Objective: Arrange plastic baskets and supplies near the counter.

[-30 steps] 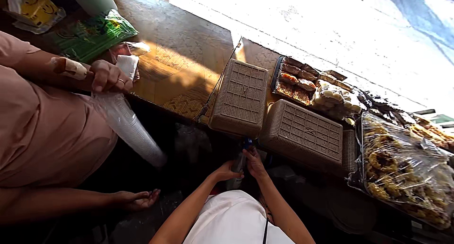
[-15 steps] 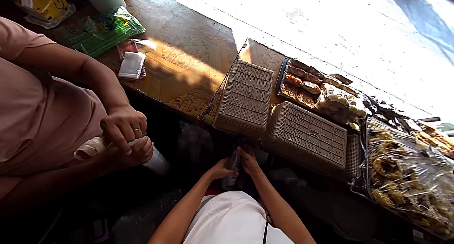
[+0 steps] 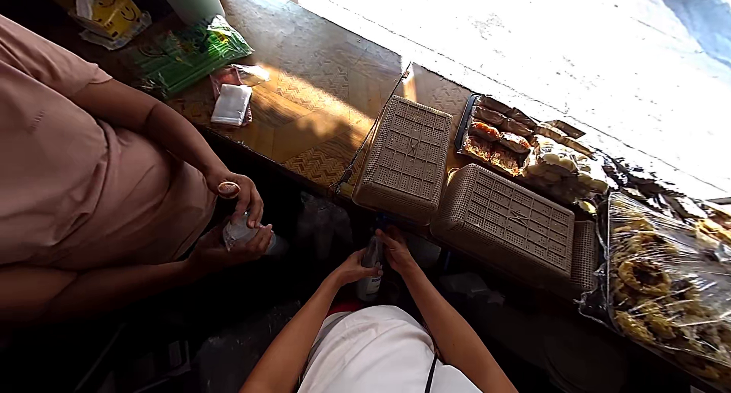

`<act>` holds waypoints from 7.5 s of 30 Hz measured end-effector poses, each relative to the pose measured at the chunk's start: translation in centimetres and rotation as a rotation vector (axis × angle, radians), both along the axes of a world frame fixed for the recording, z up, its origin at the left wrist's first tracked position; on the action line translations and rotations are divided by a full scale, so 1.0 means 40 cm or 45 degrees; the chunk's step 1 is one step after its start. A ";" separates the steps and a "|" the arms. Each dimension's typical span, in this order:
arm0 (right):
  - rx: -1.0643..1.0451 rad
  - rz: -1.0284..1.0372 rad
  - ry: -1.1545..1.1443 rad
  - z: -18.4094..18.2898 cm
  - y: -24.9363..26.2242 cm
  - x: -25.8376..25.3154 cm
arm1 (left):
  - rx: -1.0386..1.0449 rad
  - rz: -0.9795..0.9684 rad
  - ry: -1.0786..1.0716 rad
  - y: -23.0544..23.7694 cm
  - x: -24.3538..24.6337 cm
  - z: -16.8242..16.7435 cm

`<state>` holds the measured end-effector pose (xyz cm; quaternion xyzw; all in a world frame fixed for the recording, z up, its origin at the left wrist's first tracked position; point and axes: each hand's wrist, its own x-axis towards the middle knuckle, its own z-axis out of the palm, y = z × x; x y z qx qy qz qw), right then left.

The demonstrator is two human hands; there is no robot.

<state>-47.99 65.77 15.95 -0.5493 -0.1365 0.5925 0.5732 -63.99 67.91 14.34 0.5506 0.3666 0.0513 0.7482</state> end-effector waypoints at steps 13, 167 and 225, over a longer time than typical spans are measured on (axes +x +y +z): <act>-0.008 0.041 0.000 0.000 0.039 -0.028 | 0.043 -0.007 0.031 0.041 -0.032 -0.006; -0.141 -0.448 -0.736 0.115 -0.040 0.109 | 1.412 -0.482 0.692 0.283 0.383 0.326; -0.102 -0.555 -1.834 -0.097 -0.678 0.447 | 1.265 -0.457 0.699 0.224 0.433 0.336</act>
